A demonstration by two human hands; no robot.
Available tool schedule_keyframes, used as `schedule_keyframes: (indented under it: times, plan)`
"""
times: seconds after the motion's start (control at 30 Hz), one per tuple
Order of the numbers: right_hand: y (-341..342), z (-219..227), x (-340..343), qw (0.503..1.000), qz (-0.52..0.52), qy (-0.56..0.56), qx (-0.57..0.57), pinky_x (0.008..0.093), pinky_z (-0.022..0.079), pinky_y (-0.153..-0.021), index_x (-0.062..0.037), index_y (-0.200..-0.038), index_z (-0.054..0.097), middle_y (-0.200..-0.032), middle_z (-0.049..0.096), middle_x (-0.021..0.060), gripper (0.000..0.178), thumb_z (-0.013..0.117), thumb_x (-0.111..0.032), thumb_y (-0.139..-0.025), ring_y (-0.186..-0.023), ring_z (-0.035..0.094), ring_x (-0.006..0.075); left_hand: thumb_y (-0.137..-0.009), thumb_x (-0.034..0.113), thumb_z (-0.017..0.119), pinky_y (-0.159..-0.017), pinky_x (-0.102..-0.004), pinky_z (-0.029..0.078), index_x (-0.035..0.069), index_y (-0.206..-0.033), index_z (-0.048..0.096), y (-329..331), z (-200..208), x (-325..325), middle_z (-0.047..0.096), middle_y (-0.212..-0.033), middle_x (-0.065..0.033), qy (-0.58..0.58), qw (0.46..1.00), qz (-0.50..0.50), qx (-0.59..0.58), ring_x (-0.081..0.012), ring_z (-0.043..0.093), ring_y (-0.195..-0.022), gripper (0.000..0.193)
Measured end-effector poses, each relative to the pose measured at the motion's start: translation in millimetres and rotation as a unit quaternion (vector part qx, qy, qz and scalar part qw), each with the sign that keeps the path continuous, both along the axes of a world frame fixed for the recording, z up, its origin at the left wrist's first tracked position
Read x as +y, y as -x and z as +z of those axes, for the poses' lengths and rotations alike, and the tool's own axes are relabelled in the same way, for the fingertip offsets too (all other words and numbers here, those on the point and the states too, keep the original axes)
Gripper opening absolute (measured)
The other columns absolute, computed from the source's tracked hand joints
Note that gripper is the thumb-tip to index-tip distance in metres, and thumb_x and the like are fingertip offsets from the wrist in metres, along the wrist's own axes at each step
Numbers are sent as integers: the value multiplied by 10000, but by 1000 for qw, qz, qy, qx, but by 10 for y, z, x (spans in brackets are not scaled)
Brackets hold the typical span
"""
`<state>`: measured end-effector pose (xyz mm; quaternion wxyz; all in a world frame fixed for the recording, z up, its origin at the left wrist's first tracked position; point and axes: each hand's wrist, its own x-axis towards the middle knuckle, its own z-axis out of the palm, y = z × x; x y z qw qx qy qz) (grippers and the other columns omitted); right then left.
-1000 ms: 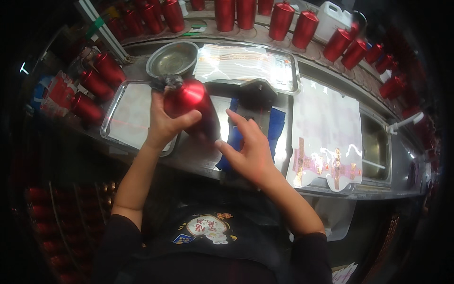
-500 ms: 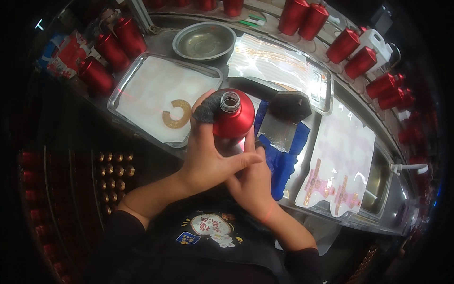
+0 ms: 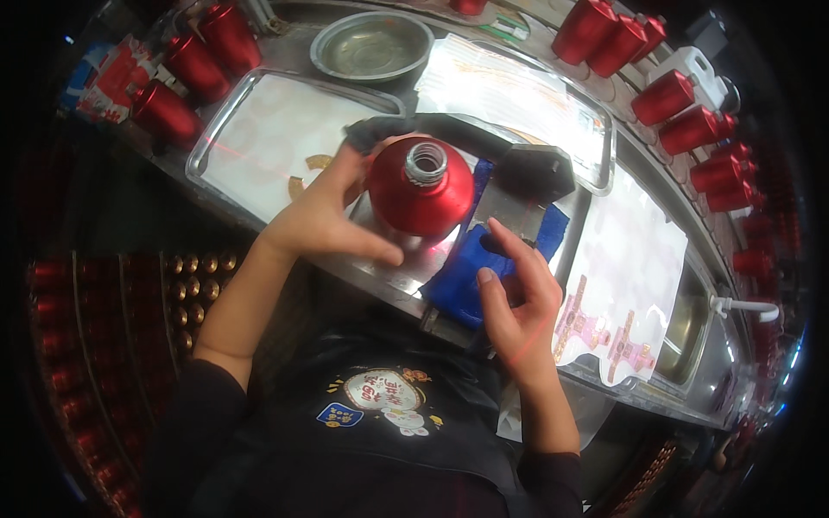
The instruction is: The person picks up red bottles from a tray, wipes the neck area with a cloth, and applies a gold circular label to the neck. They then apply a rectangular label to the body of the bottle and place the finished bottle on a nearby rack.
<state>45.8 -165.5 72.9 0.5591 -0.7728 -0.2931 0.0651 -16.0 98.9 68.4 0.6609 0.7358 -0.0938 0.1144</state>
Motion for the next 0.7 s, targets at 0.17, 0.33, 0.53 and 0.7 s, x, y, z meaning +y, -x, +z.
schedule_keyframes:
  times: [0.17, 0.33, 0.53, 0.7]
  plan:
    - [-180, 130, 86, 999, 9, 34, -39, 223, 347, -540, -65, -1434, 573, -1086, 657, 85, 663, 751, -58, -796, -627, 420, 58, -703, 169, 925, -1161, -433, 365, 22, -1489, 357, 413, -243, 30, 482, -1473, -144, 43, 987, 152, 35, -259, 497, -1355, 981]
    - [-397, 271, 417, 989, 92, 56, -105, 266, 423, -662, -103, -1535, 461, -1074, 628, 63, 975, 902, -278, -684, -801, 473, 140, -826, 116, 806, -1111, -408, 397, -29, -1418, 444, 701, -515, 515, 521, -1414, -224, -210, 885, 397, 123, -282, 504, -1337, 709]
    - [-515, 150, 821, 978, 153, -7, -142, 372, 503, -986, -78, -1420, 542, -1265, 644, 139, 867, 924, -269, -666, -1169, 623, 271, -775, 449, 833, -1193, -596, 192, -58, -1394, 427, 616, -720, 966, 504, -1425, -304, -465, 741, 418, 243, -498, 344, -1422, 897]
    - [-590, 92, 827, 973, 214, 14, -80, 337, 483, -1045, -27, -1464, 491, -1404, 583, 96, 955, 948, -189, -642, -1255, 581, 192, -704, 498, 865, -1126, -560, 305, -51, -1305, 466, 551, -478, 1293, 582, -1313, -289, -462, 718, 370, 367, -417, 490, -1299, 907]
